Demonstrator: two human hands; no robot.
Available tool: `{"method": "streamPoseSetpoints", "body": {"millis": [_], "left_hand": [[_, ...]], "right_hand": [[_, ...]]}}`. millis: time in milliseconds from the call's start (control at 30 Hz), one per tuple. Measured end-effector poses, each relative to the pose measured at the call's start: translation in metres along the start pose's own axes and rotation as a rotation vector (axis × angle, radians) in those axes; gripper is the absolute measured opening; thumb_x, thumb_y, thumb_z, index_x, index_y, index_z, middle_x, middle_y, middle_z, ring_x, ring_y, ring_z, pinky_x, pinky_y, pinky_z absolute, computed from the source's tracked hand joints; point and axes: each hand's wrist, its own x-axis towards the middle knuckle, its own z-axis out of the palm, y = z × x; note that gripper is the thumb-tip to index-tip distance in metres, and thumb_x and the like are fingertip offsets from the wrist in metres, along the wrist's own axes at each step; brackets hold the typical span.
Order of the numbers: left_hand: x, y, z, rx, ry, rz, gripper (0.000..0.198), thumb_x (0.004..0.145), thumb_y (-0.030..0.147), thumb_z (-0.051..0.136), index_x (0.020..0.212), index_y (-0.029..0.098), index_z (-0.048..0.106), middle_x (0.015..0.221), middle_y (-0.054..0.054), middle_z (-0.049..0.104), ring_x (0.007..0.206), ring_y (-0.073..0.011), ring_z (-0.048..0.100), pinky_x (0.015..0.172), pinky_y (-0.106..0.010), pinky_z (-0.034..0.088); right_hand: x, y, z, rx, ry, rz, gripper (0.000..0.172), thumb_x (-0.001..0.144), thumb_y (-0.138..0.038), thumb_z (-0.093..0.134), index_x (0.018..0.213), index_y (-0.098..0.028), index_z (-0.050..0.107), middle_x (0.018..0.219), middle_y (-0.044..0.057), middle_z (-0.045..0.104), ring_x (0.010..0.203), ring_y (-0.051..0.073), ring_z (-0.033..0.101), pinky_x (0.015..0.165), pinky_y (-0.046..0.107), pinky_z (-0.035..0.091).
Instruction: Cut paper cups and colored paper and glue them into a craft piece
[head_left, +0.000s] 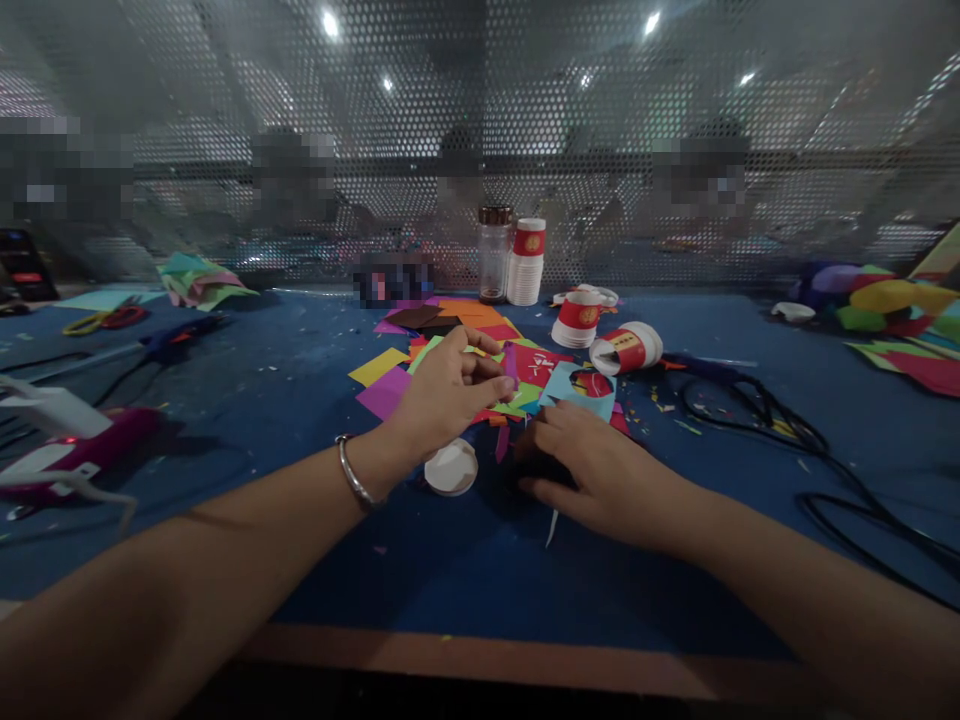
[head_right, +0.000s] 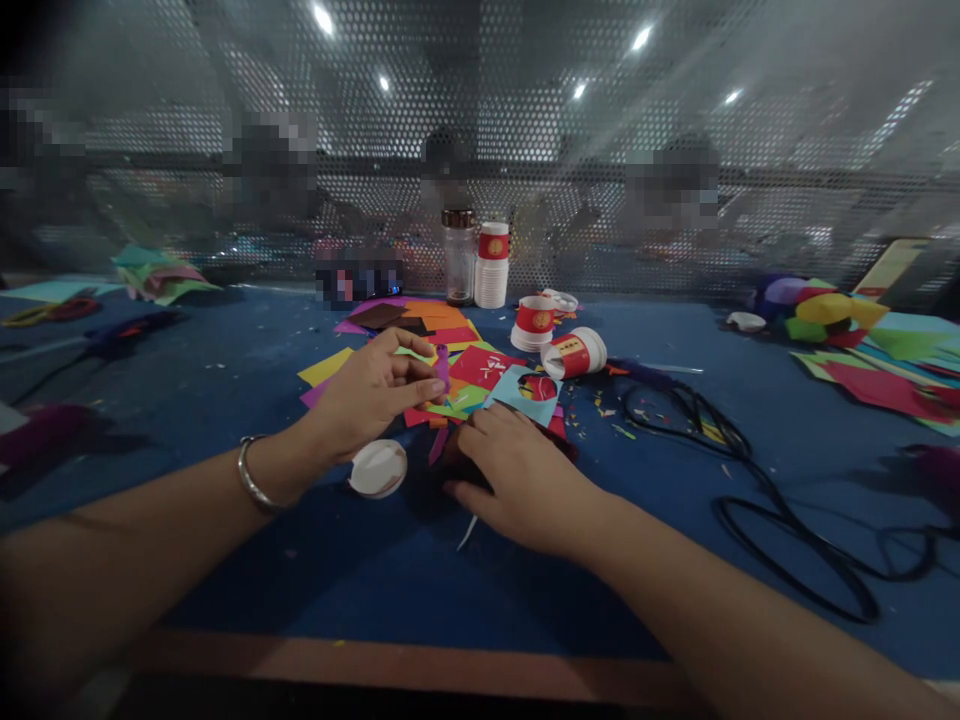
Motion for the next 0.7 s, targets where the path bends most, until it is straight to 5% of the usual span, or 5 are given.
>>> {"method": "streamPoseSetpoints", "body": {"millis": [467,700], "left_hand": [[-0.0014,0.0028,0.0011,-0.021,0.007,0.007,0.036,0.074,0.006,0.070,0.100,0.017,0.049,0.068,0.005,0.068,0.065,-0.0103,0.067,0.066,-0.024,0.052],[-0.0016,0.0022,0.0012,-0.023,-0.006,0.001,0.036,0.074,0.005,0.069,0.100,0.018,0.048,0.067,0.005,0.067,0.064,-0.0096,0.067,0.065,-0.022,0.051]], "right_hand": [[-0.0010,0.0025,0.0042,0.043,-0.011,0.053,0.018,0.090,-0.026,0.060,0.101,-0.013,0.062,0.104,0.014,0.060,0.099,0.027,0.053,0.089,0.044,0.043],[0.0010,-0.0015,-0.0006,0.077,0.015,0.092,0.012,0.084,-0.022,0.065,0.092,-0.015,0.058,0.097,0.012,0.061,0.088,0.023,0.053,0.078,0.037,0.044]]}}
